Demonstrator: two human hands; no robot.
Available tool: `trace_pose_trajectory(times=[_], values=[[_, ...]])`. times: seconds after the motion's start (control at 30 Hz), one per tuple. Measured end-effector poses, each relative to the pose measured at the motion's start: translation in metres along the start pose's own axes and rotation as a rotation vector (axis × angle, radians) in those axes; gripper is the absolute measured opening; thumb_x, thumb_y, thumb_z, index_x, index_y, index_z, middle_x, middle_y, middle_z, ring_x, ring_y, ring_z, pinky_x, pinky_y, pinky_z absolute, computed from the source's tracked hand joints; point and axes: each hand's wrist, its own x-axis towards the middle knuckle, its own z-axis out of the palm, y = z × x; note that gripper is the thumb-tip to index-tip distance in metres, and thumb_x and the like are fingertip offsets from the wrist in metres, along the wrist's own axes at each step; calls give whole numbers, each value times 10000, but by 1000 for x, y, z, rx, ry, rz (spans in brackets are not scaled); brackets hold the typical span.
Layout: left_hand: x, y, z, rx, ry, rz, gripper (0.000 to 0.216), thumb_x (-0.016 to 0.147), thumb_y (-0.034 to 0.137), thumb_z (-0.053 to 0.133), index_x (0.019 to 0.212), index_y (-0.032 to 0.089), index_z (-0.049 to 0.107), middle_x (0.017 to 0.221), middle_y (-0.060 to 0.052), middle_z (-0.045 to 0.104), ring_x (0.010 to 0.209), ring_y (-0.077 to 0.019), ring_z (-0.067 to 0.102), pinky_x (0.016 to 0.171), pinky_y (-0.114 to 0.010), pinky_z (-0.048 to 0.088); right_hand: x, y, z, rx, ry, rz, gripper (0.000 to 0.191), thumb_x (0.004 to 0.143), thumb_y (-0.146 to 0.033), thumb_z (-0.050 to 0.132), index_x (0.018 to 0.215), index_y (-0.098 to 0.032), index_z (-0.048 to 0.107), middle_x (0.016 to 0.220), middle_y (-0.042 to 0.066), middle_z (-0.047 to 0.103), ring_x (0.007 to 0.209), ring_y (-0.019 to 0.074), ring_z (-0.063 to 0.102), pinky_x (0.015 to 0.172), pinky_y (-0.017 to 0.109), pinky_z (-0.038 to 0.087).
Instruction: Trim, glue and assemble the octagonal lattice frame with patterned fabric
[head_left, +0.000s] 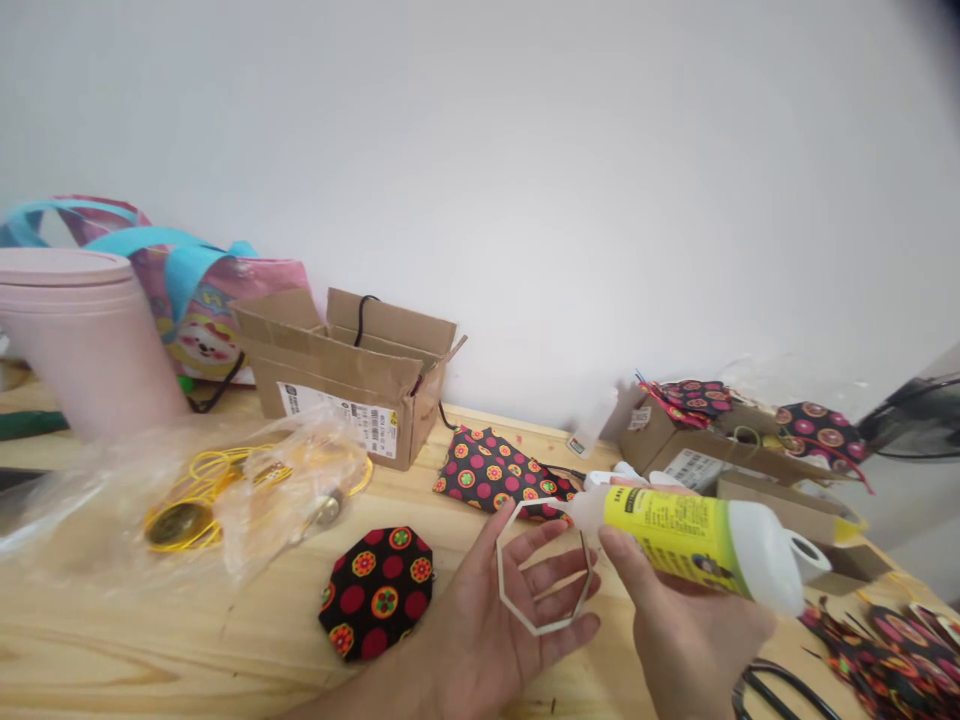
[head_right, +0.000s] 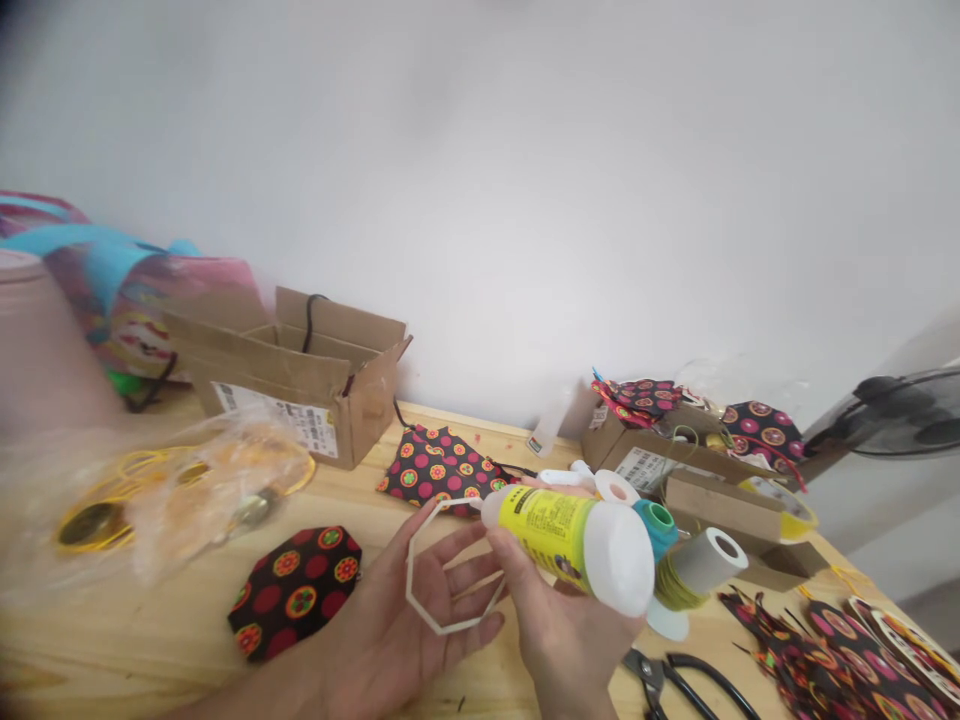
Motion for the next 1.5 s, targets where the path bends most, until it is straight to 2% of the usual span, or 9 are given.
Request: trace_pose_trajectory(times=[0.27,0.37,0.5,0.67,0.83,1.0,1.23,1.37,1.5], values=[[4,-3,0,40,89,72,354,766,442,527,958,148,570,820,-76,683,731,-182,640,771,-363,450,-2,-8,5,14,43,94,646,420,-248,792,1010,-124,559,944,157,670,822,297,646,742,446,527],[4,-4,1,44,100,78,359,765,439,531,973,148,560,837,-78,680,744,-184,641,777,-352,447,-3,-7,4,-15,43,71,585,446,-256,783,981,-126,585,942,143,671,838,288,643,796,462,497],[3,-3,1,45,88,89,384,763,447,529,1002,147,540,861,-90,672,774,-194,638,785,-347,442,-3,-4,2,24,48,13,582,472,-226,782,1011,-130,585,947,128,673,786,251,655,735,411,535],[4,-4,3,53,102,74,384,774,432,518,1021,139,522,850,-95,666,745,-189,638,765,-342,446,-4,-5,3,33,48,21,625,490,-222,773,1076,-150,568,1030,131,649,843,248,641,703,360,548],[4,-5,4,74,143,69,333,780,421,509,977,152,516,798,-76,661,719,-185,634,753,-344,450,-8,-10,7,41,46,111,667,453,-267,778,1066,-153,542,979,136,668,821,270,649,678,373,552],[4,-5,3,74,103,73,346,782,430,504,989,155,515,827,-82,661,743,-185,632,776,-349,442,-7,-12,9,19,88,171,700,407,-305,781,1048,-158,541,1001,139,658,841,281,640,725,406,534],[4,-6,3,108,123,78,343,795,418,485,1007,152,530,796,-65,663,718,-169,624,741,-318,445,-7,-13,8,7,11,108,685,424,-331,779,1049,-159,555,913,119,689,777,267,652,622,347,558],[4,-6,1,76,111,77,341,783,431,500,982,157,533,829,-76,669,750,-185,633,776,-348,441,-7,-10,7,-4,61,143,685,439,-320,772,1068,-168,546,955,106,677,832,268,647,703,364,544],[3,-6,2,90,112,81,353,790,437,488,1001,157,521,789,-64,660,706,-166,626,735,-316,447,-7,-11,7,-8,18,95,736,417,-300,783,1094,-162,527,966,120,668,843,280,636,684,374,546]])
